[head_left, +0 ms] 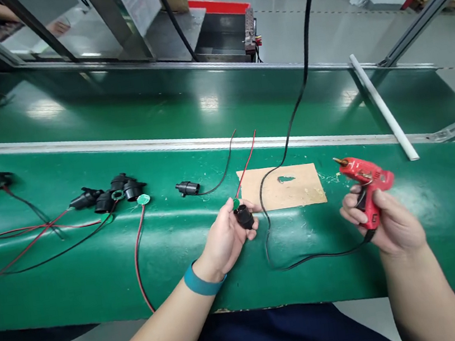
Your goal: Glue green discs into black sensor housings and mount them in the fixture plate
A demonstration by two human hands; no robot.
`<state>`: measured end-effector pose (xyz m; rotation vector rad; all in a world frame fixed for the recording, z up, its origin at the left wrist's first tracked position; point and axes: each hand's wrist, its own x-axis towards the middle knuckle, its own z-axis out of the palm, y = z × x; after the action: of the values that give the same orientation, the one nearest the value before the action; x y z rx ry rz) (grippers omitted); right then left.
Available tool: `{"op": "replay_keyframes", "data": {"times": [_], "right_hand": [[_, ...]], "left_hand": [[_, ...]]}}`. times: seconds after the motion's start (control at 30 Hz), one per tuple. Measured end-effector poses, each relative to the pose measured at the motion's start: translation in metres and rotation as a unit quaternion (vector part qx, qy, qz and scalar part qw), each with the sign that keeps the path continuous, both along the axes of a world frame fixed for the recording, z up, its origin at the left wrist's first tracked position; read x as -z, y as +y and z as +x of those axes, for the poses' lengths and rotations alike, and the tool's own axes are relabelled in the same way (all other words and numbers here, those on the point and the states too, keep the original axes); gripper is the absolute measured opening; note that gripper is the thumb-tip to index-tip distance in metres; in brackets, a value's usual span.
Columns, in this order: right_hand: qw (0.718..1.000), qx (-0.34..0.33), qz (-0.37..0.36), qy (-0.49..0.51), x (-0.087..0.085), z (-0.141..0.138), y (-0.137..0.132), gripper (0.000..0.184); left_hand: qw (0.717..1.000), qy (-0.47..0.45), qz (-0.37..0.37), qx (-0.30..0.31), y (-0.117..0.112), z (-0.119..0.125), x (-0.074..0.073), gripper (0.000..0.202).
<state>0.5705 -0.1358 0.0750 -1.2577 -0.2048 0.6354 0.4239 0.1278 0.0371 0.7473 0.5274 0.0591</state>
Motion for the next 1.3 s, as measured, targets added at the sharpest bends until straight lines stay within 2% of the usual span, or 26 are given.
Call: {"op": "replay_keyframes", "data": {"times": [0.2, 0.37, 0.5, 0.6, 0.77, 0.87, 0.93, 1.0, 1.07, 1.13, 1.23, 1.3], "right_hand": [[0.997, -0.049, -0.009, 0.062, 0.005, 0.0, 0.009, 0.038], [0.994, -0.064, -0.006, 0.093, 0.006, 0.006, 0.014, 0.035], [0.993, -0.068, -0.011, 0.098, 0.011, 0.008, 0.011, 0.035], [0.989, -0.09, -0.077, 0.087, 0.013, 0.012, 0.017, 0.04], [0.958, -0.184, -0.22, 0.004, 0.017, 0.025, 0.056, 0.043], [0.931, -0.168, -0.315, -0.07, 0.015, 0.035, 0.07, 0.035], [0.908, -0.133, -0.373, -0.133, 0.006, 0.039, 0.065, 0.03], [0.899, -0.098, -0.388, -0.177, -0.007, 0.038, 0.051, 0.029], [0.914, -0.068, -0.356, -0.182, -0.021, 0.034, 0.032, 0.033], [0.947, -0.041, -0.279, -0.155, -0.03, 0.026, 0.014, 0.035], [0.988, 0.004, -0.114, -0.107, -0.028, 0.014, -0.008, 0.033], [0.996, 0.026, -0.032, -0.081, -0.02, 0.008, -0.015, 0.033]], "left_hand": [[1.0, 0.021, 0.014, -0.017, 0.004, -0.008, -0.007, 0.041], [1.0, 0.02, 0.004, -0.016, 0.005, -0.008, -0.011, 0.042], [0.999, 0.009, 0.008, -0.044, 0.006, -0.011, -0.014, 0.043], [0.998, 0.007, 0.007, -0.057, 0.007, -0.009, -0.012, 0.042], [0.998, 0.033, -0.01, -0.045, 0.006, -0.003, -0.003, 0.034], [0.998, 0.034, -0.006, -0.047, 0.006, -0.002, 0.0, 0.033], [0.998, 0.032, -0.003, -0.049, 0.006, -0.002, 0.002, 0.032], [0.998, 0.028, -0.004, -0.05, 0.006, -0.002, 0.002, 0.033], [0.998, 0.023, -0.007, -0.053, 0.005, -0.003, 0.002, 0.035], [0.998, 0.018, -0.007, -0.053, 0.005, -0.005, 0.001, 0.036], [0.999, 0.003, -0.005, -0.054, 0.005, -0.012, -0.004, 0.038], [0.998, -0.011, -0.003, -0.061, 0.006, -0.019, -0.009, 0.041]]}}
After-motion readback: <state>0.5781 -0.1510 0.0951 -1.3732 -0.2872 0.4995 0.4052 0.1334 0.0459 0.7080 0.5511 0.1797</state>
